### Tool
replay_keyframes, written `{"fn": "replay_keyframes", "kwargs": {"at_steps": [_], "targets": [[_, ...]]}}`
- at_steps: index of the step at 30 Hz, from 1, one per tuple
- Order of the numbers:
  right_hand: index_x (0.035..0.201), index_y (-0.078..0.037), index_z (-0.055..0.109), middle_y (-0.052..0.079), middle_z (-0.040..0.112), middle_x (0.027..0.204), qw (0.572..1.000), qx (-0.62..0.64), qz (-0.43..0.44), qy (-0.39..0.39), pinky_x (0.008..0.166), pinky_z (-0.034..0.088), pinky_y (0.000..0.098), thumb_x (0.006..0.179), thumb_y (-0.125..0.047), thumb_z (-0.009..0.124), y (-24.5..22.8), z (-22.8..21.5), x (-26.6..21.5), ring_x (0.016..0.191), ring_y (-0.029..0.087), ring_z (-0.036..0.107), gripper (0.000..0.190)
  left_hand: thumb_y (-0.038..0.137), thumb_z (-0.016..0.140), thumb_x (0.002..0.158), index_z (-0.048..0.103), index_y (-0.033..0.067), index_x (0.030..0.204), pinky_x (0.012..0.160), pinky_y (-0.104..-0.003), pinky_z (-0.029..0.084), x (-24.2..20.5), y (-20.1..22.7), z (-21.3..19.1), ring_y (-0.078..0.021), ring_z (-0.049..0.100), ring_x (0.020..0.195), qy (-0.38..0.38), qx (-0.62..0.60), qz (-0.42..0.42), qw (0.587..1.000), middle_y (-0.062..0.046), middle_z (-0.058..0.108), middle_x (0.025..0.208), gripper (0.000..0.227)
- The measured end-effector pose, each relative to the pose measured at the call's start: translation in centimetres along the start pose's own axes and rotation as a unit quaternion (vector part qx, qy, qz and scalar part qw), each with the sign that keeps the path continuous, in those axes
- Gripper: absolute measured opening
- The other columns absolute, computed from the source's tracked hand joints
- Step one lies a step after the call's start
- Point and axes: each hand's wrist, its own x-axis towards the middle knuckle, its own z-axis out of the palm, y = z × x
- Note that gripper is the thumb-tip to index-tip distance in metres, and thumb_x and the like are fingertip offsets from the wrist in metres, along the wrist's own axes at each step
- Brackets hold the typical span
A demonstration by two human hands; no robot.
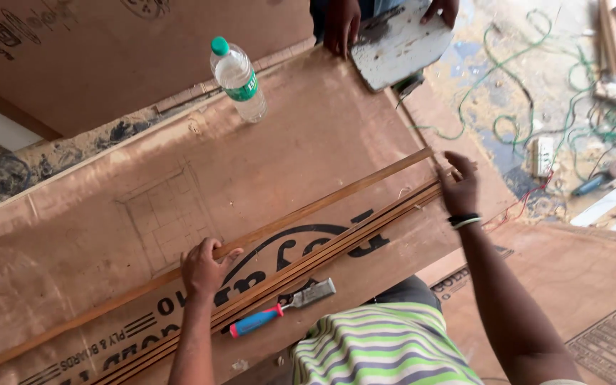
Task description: The recorder is working with several other people to cut and assemble wooden trim or furniture components using a hand saw, hammer, and power saw.
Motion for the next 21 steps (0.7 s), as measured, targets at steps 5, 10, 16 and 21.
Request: {"fn": "replay_keyframes", "kwargs": {"at_steps": [5,10,16,21], "targets": [[0.125,-0.005,0.068,0.006,0.074,0.114,0.968,0.135,0.212,-0.024,0.083,0.058,0.0291,0.101,-0.025,0.069,6.1,-6.2,8.8,0.101,0.016,0.073,0.031,0.076,0.066,0.078,0.064,0.0146,0.101,0.099,-0.048,0.044,-0.3,-0.8,-0.7,-0.0246,0.069,0.090,-0.106,0.049,-0.084,0.990,-0.003,0.073,0.092,0.065],[0.124,-0.004,0.069,0.006,0.073,0.111,0.968,0.091,0.225,-0.058,0.077,0.058,0.0313,0.102,-0.033,0.069,9.6,-6.9,21.1,0.099,0.017,0.072,0.036,0.074,0.065,0.080,0.066,0.0162,0.114,0.107,-0.053,0.041,-2.3,0.3,1.5,-0.0259,0.066,0.109,-0.050,0.077,-0.111,0.990,-0.005,0.072,0.111,0.067],[0.124,-0.001,0.070,0.008,0.069,0.102,0.966,0.067,0.230,-0.096,0.079,0.060,0.0378,0.099,-0.041,0.072,13.2,-3.7,34.2,0.091,0.017,0.068,0.047,0.052,0.067,0.091,0.058,0.0166,0.137,0.115,-0.068,0.029,-3.7,2.7,7.0,-0.0346,0.044,0.141,0.014,0.131,-0.243,0.961,-0.012,0.051,0.151,0.059],[0.127,0.003,0.053,0.010,0.063,0.102,0.956,0.059,0.247,-0.148,0.070,0.065,0.0392,0.092,-0.053,0.079,19.1,1.0,40.8,0.088,0.019,0.068,0.071,0.048,0.073,0.091,0.047,0.0090,0.154,0.114,-0.071,0.030,-4.6,7.7,9.3,-0.0478,0.035,0.151,0.107,0.119,-0.304,0.939,-0.025,0.040,0.162,0.079]]}}
